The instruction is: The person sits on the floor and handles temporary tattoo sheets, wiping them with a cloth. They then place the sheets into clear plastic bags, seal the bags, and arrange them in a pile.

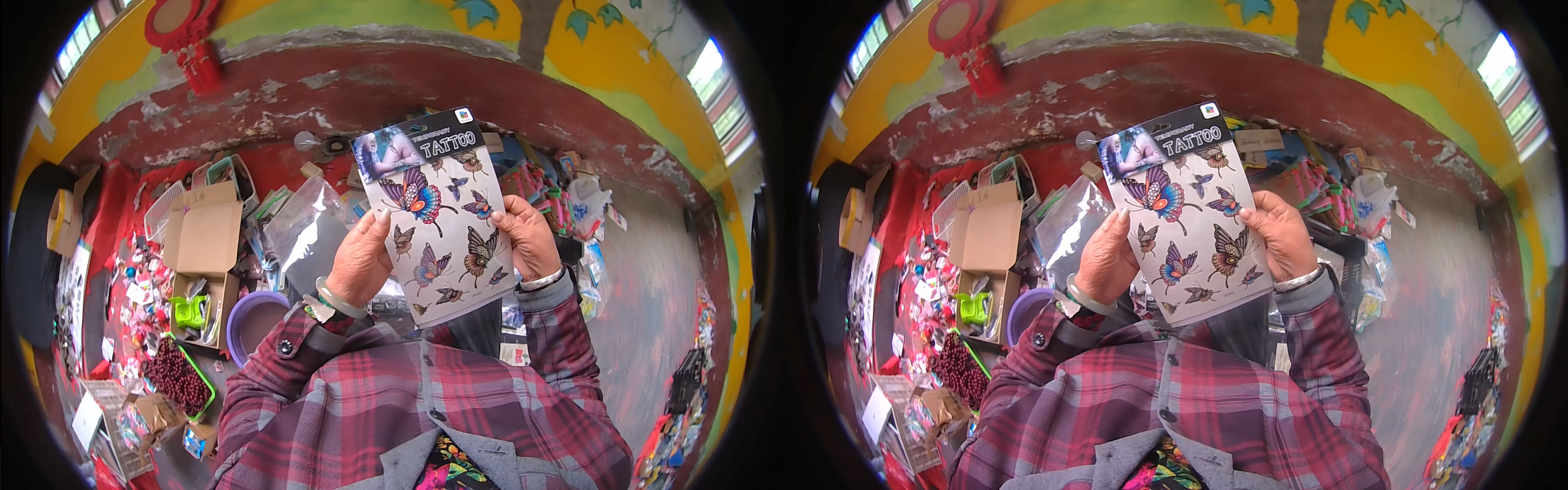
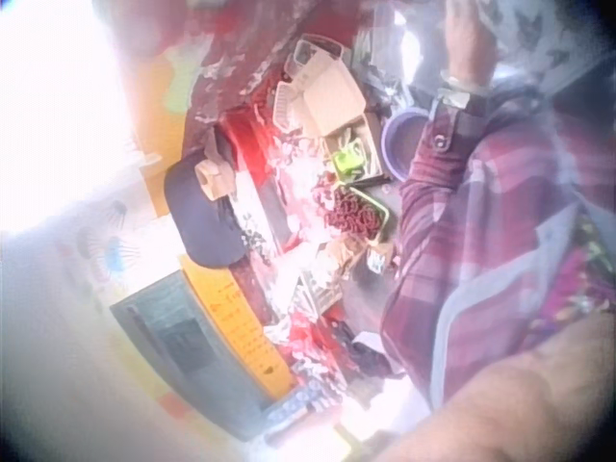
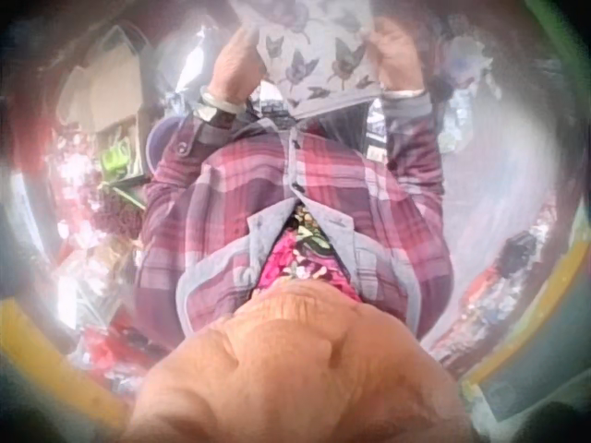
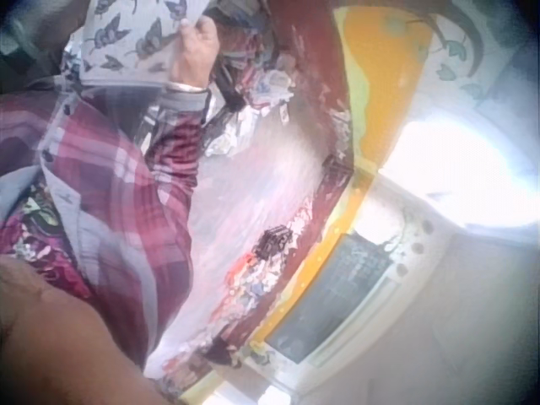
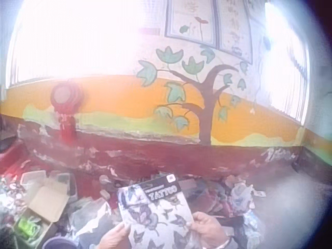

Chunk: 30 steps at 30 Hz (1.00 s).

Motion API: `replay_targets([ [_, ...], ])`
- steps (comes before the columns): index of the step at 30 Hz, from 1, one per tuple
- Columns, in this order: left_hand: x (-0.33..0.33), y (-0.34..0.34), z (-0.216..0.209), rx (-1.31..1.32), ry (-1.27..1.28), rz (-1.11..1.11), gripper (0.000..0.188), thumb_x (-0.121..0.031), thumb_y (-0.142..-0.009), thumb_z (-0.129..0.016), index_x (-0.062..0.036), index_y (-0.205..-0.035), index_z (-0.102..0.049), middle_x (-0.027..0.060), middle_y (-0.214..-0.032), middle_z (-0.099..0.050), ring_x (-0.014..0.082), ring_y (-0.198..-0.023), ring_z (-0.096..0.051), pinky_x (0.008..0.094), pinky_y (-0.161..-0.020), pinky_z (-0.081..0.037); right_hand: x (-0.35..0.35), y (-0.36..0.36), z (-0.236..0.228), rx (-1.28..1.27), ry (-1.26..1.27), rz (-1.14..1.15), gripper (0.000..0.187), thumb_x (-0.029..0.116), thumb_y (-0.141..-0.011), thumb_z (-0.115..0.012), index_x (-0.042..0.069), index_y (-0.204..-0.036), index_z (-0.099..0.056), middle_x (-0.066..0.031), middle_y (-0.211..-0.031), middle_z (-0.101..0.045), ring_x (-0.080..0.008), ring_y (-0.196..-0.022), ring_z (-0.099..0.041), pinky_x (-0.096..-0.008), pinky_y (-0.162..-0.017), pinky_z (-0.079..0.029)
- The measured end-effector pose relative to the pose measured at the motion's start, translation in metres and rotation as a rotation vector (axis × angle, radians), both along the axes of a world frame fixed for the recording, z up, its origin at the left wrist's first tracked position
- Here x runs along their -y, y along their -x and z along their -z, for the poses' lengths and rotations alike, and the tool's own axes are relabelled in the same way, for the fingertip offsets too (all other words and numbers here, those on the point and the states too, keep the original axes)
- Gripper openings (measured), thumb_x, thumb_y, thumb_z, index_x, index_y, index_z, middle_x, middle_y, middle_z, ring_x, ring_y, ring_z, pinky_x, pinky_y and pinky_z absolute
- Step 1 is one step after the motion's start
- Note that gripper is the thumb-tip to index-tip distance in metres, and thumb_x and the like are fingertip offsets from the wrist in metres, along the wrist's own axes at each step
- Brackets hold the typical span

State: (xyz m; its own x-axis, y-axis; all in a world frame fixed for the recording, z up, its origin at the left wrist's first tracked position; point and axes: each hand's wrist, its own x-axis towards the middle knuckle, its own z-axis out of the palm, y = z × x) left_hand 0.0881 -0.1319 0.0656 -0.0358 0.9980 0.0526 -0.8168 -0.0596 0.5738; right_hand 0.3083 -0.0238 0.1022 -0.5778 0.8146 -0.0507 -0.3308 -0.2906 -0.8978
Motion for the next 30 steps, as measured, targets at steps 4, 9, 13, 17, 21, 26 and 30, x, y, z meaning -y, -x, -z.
replay_targets([
  [4, -0.002, 0.004, 0.005, 0.041, 0.064, -0.082, 0.033, -0.026, -0.095, -0.047, -0.0003, -0.115, -0.052, 0.0094, -0.108, -0.061, 0.0195, -0.097, -0.059, 0.0345, -0.086, -0.047, -0.005, 0.006, 0.016, 0.032, 0.027, -0.011, 0.015, 0.002, -0.087, -0.057, -0.004, -0.100, -0.055, -0.0083, -0.092, -0.063, -0.0115, -0.082, -0.060, -0.0240, -0.076, -0.049],
  [9, -0.005, 0.004, 0.009, 0.018, 0.116, -0.138, 0.030, -0.023, -0.095, -0.047, -0.0003, -0.112, -0.054, 0.0097, -0.105, -0.062, 0.0194, -0.094, -0.060, 0.0334, -0.085, -0.047, -0.004, 0.010, 0.024, 0.039, 0.051, 0.007, 0.013, 0.002, -0.087, -0.056, -0.005, -0.097, -0.056, -0.0074, -0.091, -0.063, -0.0104, -0.081, -0.059, -0.0230, -0.075, -0.049],
  [13, -0.012, 0.006, 0.027, 0.004, 0.097, -0.201, 0.024, -0.019, -0.095, -0.046, -0.0005, -0.108, -0.054, 0.0082, -0.100, -0.062, 0.0184, -0.089, -0.061, 0.0318, -0.080, -0.049, -0.006, 0.010, 0.030, 0.011, 0.039, -0.006, 0.022, 0.006, -0.088, -0.056, -0.007, -0.107, -0.055, -0.0076, -0.097, -0.063, -0.0103, -0.085, -0.059, -0.0231, -0.076, -0.049],
  [17, -0.011, 0.021, 0.025, 0.080, -0.046, -0.287, 0.021, -0.017, -0.095, -0.046, -0.0010, -0.106, -0.054, 0.0064, -0.099, -0.062, 0.0176, -0.088, -0.060, 0.0322, -0.079, -0.049, -0.017, -0.002, 0.025, 0.183, -0.175, 0.115, 0.062, 0.040, -0.089, -0.056, 0.003, -0.133, -0.036, -0.0075, -0.117, -0.055, -0.0146, -0.104, -0.053, -0.0282, -0.085, -0.042],
  [21, -0.011, 0.036, 0.010, 0.169, -0.005, -0.489, 0.024, -0.013, -0.095, -0.044, 0.0015, -0.113, -0.051, 0.0107, -0.109, -0.059, 0.0203, -0.100, -0.058, 0.0367, -0.092, -0.045, -0.011, -0.019, 0.053, -0.061, 0.065, -0.081, 0.084, 0.060, -0.080, -0.055, 0.005, -0.137, -0.030, -0.0100, -0.129, -0.047, -0.0195, -0.117, -0.047, -0.0347, -0.094, -0.040],
  [26, -0.013, 0.035, 0.012, 0.228, 0.010, -0.542, 0.027, -0.012, -0.095, -0.042, 0.0035, -0.116, -0.049, 0.0128, -0.116, -0.056, 0.0216, -0.108, -0.055, 0.0382, -0.096, -0.043, 0.040, 0.019, 0.062, -0.148, 0.167, -0.237, 0.077, 0.044, -0.079, -0.066, 0.004, -0.136, -0.031, -0.0103, -0.130, -0.047, -0.0251, -0.118, -0.048, -0.0412, -0.095, -0.041],
  [30, -0.012, 0.032, 0.021, 0.173, -0.024, -0.497, 0.028, -0.013, -0.096, -0.042, 0.0032, -0.117, -0.048, 0.0124, -0.116, -0.056, 0.0228, -0.108, -0.054, 0.0397, -0.097, -0.042, 0.041, 0.040, 0.057, -0.217, 0.299, -0.140, 0.043, 0.012, -0.087, -0.059, 0.003, -0.126, -0.042, -0.0084, -0.119, -0.054, -0.0201, -0.107, -0.054, -0.0355, -0.092, -0.045],
])
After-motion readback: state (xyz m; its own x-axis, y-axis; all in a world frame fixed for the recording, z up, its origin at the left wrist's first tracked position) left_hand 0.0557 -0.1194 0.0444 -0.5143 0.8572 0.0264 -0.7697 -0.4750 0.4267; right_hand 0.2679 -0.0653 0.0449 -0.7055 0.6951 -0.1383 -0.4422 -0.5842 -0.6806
